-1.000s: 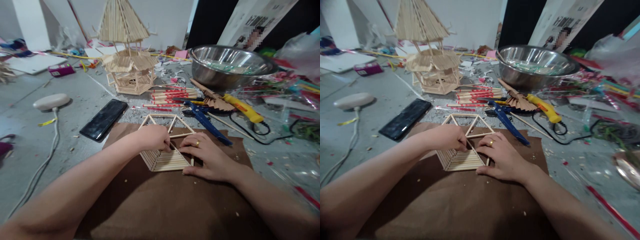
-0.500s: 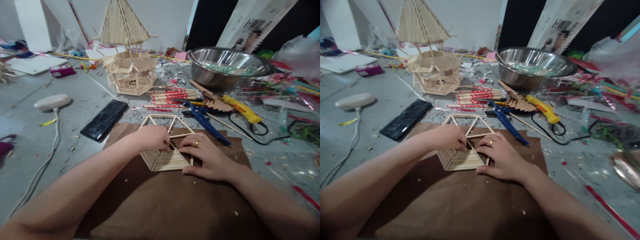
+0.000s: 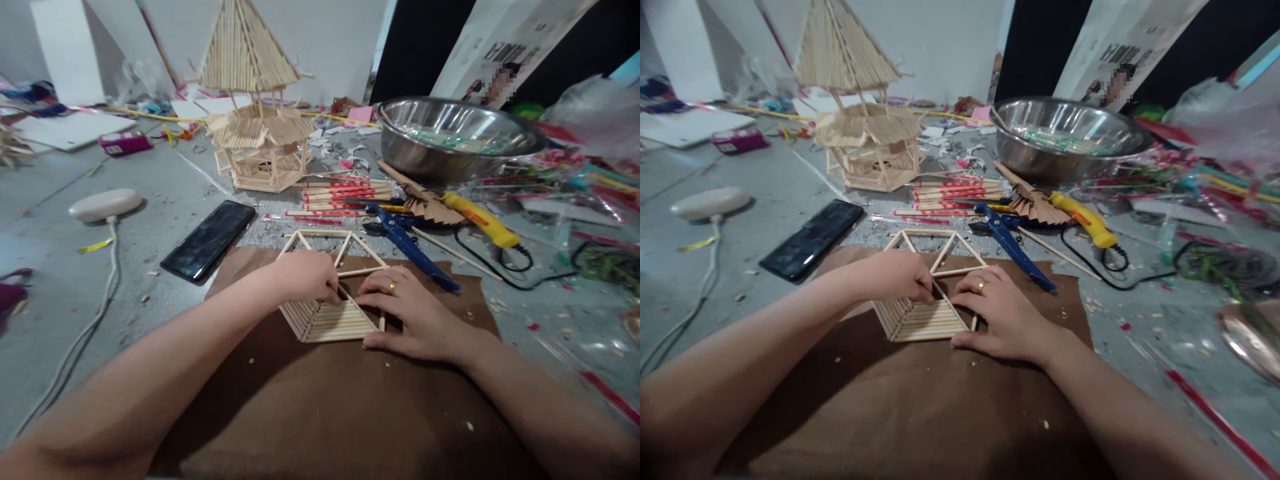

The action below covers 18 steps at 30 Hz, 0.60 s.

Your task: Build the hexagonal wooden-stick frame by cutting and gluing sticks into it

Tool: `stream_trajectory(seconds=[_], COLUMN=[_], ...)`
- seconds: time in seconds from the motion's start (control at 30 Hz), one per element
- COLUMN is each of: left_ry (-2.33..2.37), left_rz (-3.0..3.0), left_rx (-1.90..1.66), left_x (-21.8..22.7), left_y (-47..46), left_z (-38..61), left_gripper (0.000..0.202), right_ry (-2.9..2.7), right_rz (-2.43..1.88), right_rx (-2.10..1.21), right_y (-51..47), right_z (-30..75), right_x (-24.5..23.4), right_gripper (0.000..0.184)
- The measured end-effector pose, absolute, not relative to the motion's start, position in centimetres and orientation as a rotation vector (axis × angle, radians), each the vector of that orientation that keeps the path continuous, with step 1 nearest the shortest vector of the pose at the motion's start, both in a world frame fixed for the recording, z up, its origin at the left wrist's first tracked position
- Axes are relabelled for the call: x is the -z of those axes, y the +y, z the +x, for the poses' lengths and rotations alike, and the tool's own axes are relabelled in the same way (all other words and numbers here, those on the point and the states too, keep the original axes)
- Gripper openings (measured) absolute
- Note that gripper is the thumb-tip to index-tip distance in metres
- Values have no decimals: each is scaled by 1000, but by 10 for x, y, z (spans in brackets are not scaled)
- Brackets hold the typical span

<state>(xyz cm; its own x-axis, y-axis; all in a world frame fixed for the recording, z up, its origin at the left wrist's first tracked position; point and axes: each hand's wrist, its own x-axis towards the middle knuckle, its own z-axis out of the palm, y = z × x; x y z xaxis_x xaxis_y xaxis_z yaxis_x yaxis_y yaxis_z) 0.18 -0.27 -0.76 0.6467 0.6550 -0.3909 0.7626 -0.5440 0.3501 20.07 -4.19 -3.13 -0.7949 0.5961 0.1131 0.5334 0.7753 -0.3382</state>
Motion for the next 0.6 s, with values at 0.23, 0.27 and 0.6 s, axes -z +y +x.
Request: stream_trajectory(seconds=[0.23, 0.27, 0.6], left_ry=[1100, 1101, 1039], left_rz=[2395, 2396, 2381], left_rx=[286, 283, 277], left_x=[7, 7, 3], left_y=[-3, -3, -2], left_z=[2, 2, 1], left_gripper=[27, 27, 27], right_ry=[-2739, -2739, -2765], right_rz=[-878, -878, -903], right_rx=[-420, -420, -431], right_y=[-43, -43, -42], right_z=[201, 201, 202], right_x=[31, 31, 32], right_gripper=[44, 44, 45])
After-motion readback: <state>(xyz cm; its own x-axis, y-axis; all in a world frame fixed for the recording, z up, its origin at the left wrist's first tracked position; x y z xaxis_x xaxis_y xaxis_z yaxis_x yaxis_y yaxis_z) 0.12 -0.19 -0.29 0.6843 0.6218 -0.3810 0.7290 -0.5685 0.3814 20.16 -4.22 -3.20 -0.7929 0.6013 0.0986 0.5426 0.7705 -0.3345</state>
